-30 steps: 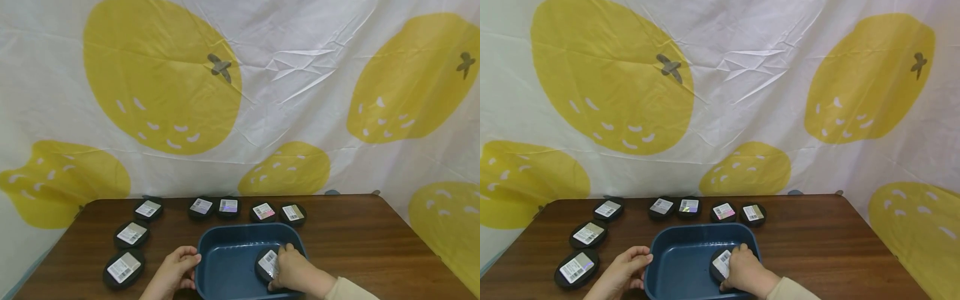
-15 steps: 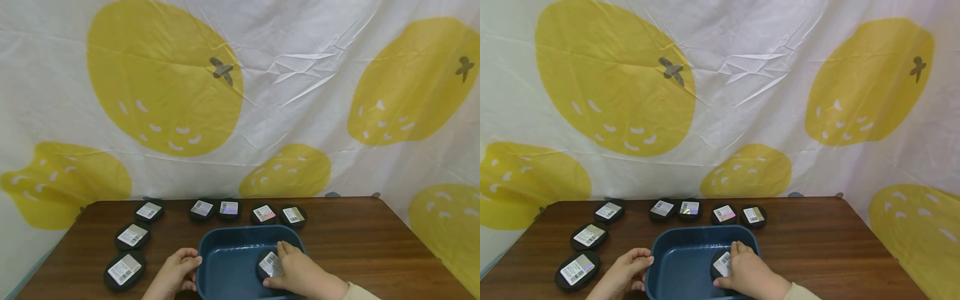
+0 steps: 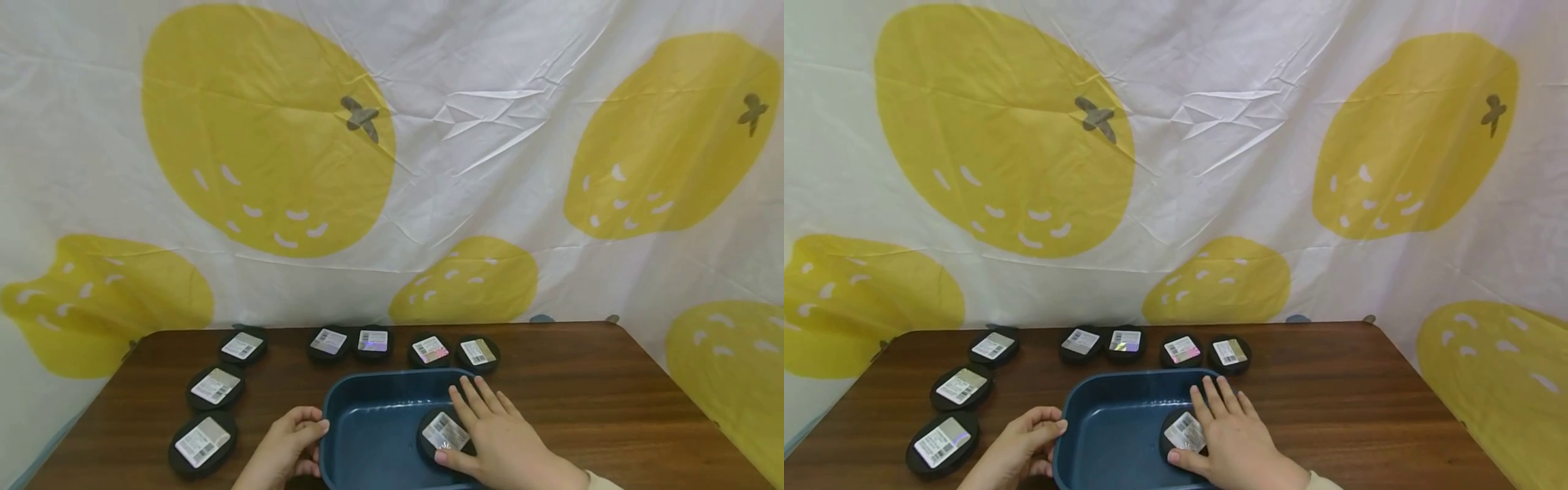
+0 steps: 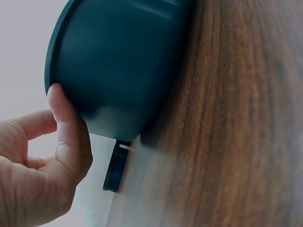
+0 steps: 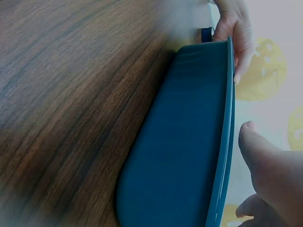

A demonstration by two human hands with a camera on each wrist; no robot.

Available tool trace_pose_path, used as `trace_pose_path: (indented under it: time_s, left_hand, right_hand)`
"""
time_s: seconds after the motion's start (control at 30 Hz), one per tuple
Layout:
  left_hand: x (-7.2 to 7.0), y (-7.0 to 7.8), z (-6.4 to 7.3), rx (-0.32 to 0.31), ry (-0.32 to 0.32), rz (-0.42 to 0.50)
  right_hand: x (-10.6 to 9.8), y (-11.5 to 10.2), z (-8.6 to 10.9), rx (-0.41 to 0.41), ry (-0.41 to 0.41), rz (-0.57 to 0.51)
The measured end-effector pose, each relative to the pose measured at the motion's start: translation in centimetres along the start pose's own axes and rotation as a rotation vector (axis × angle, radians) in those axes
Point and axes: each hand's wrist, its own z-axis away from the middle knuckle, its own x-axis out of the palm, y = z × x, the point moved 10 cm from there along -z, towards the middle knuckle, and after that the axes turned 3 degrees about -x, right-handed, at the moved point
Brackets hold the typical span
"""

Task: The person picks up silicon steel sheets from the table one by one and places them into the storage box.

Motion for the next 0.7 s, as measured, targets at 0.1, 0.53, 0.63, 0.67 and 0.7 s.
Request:
trace_pose_path:
  time_s: [0.1, 0.53, 0.63, 0.67, 0.7]
  left_hand:
    - [0.0, 0.0, 0.0, 0.000, -0.001, 0.001]
    - [0.0, 0.1, 0.1, 0.002, 0.002, 0.010]
    - [0.0, 0.1, 0.1, 0.003, 0.002, 0.013]
    - [0.0, 0.1, 0.1, 0.003, 0.001, 0.013]
    - [0.0, 0.1, 0.1, 0.004, 0.001, 0.014]
  right_hand:
    - [0.0, 0.5, 0.3, 0.016, 0.007, -0.002]
    - [-0.8, 2.6, 1.4, 0.063, 0.098, 0.015]
    - [-1.1, 3.1, 1.7, 0.074, 0.119, 0.012]
    - [-1.2, 3.2, 1.8, 0.078, 0.123, 0.012]
    - [-1.3, 3.4, 1.9, 0.079, 0.130, 0.015]
